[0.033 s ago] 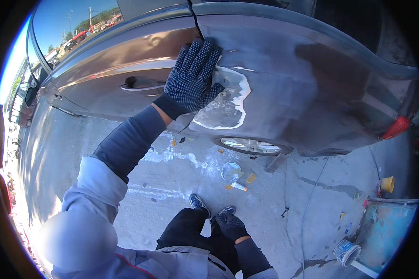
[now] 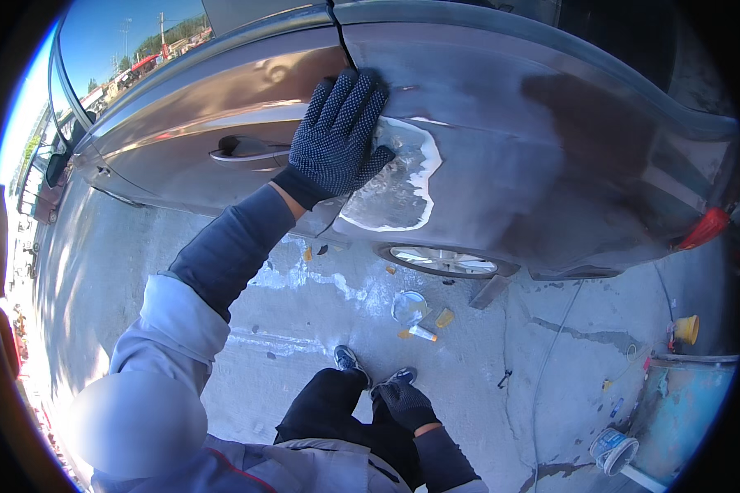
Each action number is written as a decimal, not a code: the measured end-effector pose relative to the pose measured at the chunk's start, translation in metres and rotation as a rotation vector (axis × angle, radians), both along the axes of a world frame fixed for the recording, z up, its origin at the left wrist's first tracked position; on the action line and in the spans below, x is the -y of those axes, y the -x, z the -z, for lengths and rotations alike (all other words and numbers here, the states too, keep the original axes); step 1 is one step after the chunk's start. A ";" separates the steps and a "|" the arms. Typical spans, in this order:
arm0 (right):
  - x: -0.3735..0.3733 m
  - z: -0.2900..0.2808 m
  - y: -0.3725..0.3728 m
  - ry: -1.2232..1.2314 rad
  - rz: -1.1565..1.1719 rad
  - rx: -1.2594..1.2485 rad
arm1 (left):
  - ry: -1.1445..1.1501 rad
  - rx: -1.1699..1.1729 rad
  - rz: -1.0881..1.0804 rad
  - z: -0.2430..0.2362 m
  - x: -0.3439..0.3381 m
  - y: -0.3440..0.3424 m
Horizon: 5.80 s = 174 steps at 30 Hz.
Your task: The person squats beside a brown car and uses a putty knife to scoop body filler from a container, then spreads the filler onto a damaged area on the rear quarter panel. The person repeatedly applies and smooths the filler over the same spot.
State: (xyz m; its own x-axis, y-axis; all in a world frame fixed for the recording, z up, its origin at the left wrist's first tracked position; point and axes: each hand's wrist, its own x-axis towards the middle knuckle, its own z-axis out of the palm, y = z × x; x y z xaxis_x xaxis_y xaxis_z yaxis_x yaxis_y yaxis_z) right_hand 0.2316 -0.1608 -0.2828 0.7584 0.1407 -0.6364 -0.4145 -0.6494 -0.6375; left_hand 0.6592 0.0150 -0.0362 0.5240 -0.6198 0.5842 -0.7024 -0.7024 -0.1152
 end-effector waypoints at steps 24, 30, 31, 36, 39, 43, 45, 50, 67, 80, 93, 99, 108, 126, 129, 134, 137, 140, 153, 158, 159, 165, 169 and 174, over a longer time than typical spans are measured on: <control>0.084 0.468 -0.089 0.017 -0.268 0.359 | -0.095 -0.067 -0.217 0.482 -0.170 0.055; 0.009 0.451 -0.093 -0.235 -0.173 0.803 | 0.414 -0.644 -0.174 0.601 -0.103 0.190; -0.008 0.439 -0.100 -0.639 0.381 0.369 | 0.423 -0.751 -0.082 0.617 -0.081 0.218; -0.083 0.356 -0.124 -0.054 0.197 0.915 | 1.160 -1.046 0.059 0.695 -0.005 0.285; -0.079 0.322 -0.138 -0.783 0.152 0.914 | 2.012 -1.922 -0.601 0.688 -0.035 0.251; -0.073 0.348 -0.161 -0.040 -0.158 0.774 | 2.302 -2.173 0.203 0.626 -0.039 0.267; -0.050 0.382 -0.150 -0.033 -0.043 0.839 | 2.201 -2.088 0.161 0.598 -0.049 0.277; 0.041 0.450 -0.103 -0.045 0.303 0.641 | 1.958 -1.847 0.073 0.602 -0.076 0.258; 0.083 0.580 -0.102 -0.311 0.914 0.146 | 1.171 -1.890 -0.280 0.759 -0.044 0.244; 0.072 0.530 -0.102 -0.842 1.144 0.153 | 1.100 -2.026 -0.277 0.776 -0.018 0.258; 0.038 0.530 -0.127 -0.074 0.680 0.432 | 1.561 -1.943 -0.110 0.739 -0.048 0.237; 0.005 0.527 -0.164 0.737 -0.035 0.320 | 1.634 -1.842 -0.272 0.747 -0.074 0.230; -0.014 0.504 -0.186 0.824 -0.087 0.146 | 1.626 -1.791 -0.302 0.758 -0.068 0.221; -0.003 0.502 -0.216 0.895 -0.184 0.108 | 1.869 -2.203 -0.424 0.774 -0.016 0.261; 0.007 0.514 -0.215 0.937 -0.197 0.136 | 1.678 -2.089 -0.342 0.780 0.003 0.282; 0.015 0.524 -0.209 0.859 -0.073 0.270 | 2.503 -2.145 -0.035 0.800 0.015 0.297; 0.016 0.521 -0.209 0.871 -0.096 0.296 | 1.646 -1.789 -0.176 0.802 0.020 0.300; 0.019 0.518 -0.210 0.838 -0.092 0.279 | 1.429 -1.606 -0.177 0.800 0.030 0.305; 0.034 0.506 -0.200 0.743 -0.062 0.323 | 1.511 -1.585 0.078 0.832 0.041 0.315; 0.034 0.517 -0.195 0.764 -0.124 0.437 | 2.514 -1.953 -0.002 0.815 0.042 0.305; 0.033 0.520 -0.195 0.767 -0.089 0.467 | 2.523 -1.914 -0.103 0.816 0.043 0.303; 0.025 0.536 -0.201 0.785 0.064 0.559 | 2.685 -1.801 -0.071 0.840 0.051 0.297; 0.026 0.544 -0.204 0.844 0.100 0.579 | 2.744 -1.749 0.024 0.850 0.063 0.293; 0.026 0.552 -0.208 0.918 0.132 0.578 | 2.879 -1.624 -0.001 0.840 0.073 0.289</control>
